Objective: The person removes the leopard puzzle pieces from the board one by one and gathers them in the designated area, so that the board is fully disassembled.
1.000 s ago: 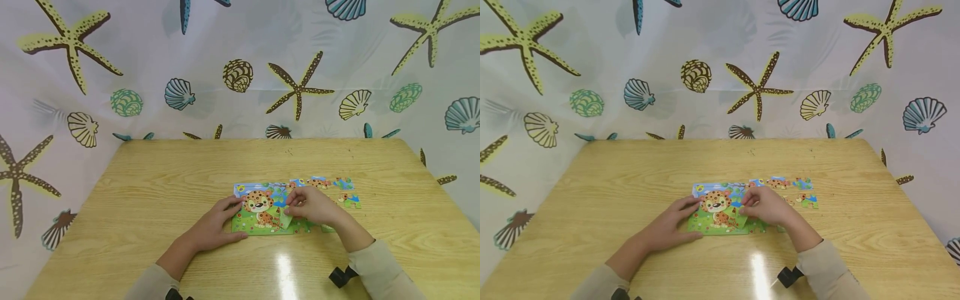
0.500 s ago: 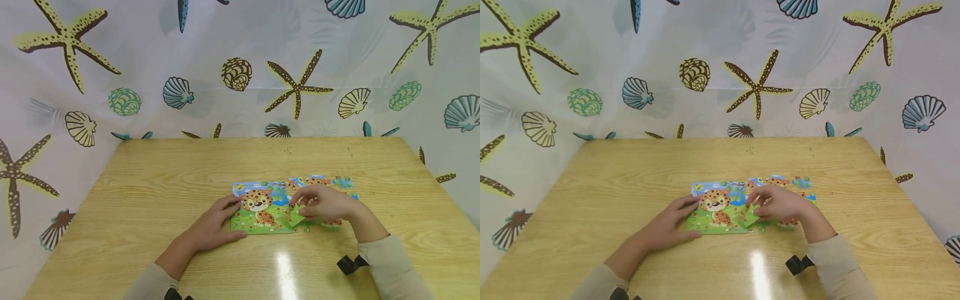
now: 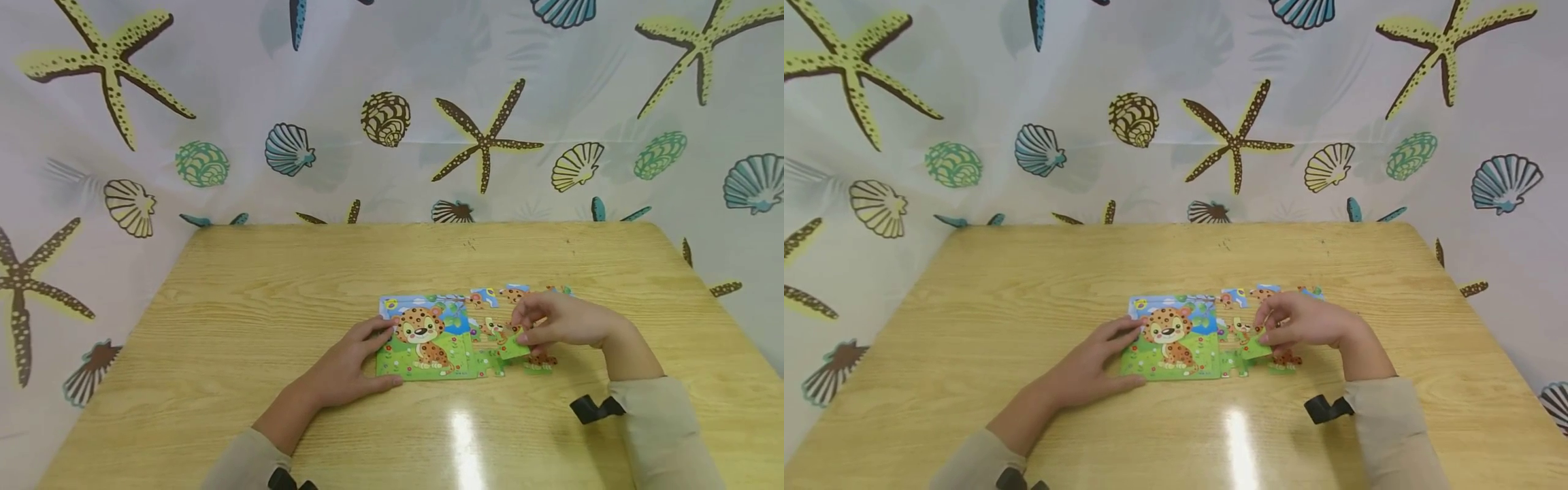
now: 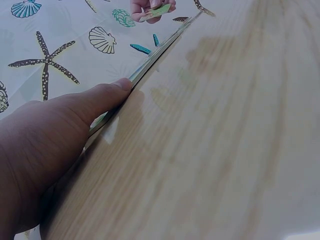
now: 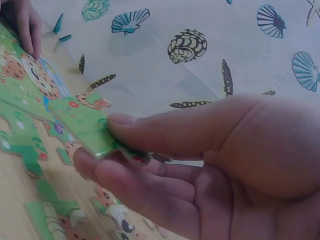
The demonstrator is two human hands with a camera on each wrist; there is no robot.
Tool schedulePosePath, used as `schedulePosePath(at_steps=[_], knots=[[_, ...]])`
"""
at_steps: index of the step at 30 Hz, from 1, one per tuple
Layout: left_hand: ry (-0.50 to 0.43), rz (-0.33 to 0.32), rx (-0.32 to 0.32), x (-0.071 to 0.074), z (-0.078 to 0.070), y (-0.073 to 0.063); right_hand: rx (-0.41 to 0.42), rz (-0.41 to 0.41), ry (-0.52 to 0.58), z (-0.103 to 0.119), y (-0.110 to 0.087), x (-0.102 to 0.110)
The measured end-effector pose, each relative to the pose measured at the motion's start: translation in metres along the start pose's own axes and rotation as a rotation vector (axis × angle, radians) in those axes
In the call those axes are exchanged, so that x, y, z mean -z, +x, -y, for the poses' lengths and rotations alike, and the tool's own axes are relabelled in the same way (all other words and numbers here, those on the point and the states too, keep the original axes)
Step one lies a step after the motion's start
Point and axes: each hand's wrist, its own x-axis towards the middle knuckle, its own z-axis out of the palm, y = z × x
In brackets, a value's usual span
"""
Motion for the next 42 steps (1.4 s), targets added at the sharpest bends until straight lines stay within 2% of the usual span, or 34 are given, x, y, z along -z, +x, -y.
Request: schedulePosePath(at_steps=[8, 16, 28, 37, 42], knots=[[0.0, -0.001, -0.008, 0.0, 0.0, 0.001, -0.081, -0.015, -0.02, -0.006, -0.015, 0.011], [0.002, -0.001, -0.012, 0.0, 0.001, 0.001, -0.098, 0.006, -0.005, -0.016, -0.026, 0.019], [-0.005, 0.002, 0.014, 0.002, 0.003, -0.006, -0.193, -0.046, 0.023, -0.024, -0.04, 0.033], [0.003, -0.015, 0.008, 0.006, 0.004, -0.009, -0.287, -0.058, 0.027, -0.029, -0.046, 0.042], [0.002, -0.013, 0.015, 0.007, 0.004, -0.011, -0.319, -0.056, -0.012, -0.029, -0.045, 0.041]])
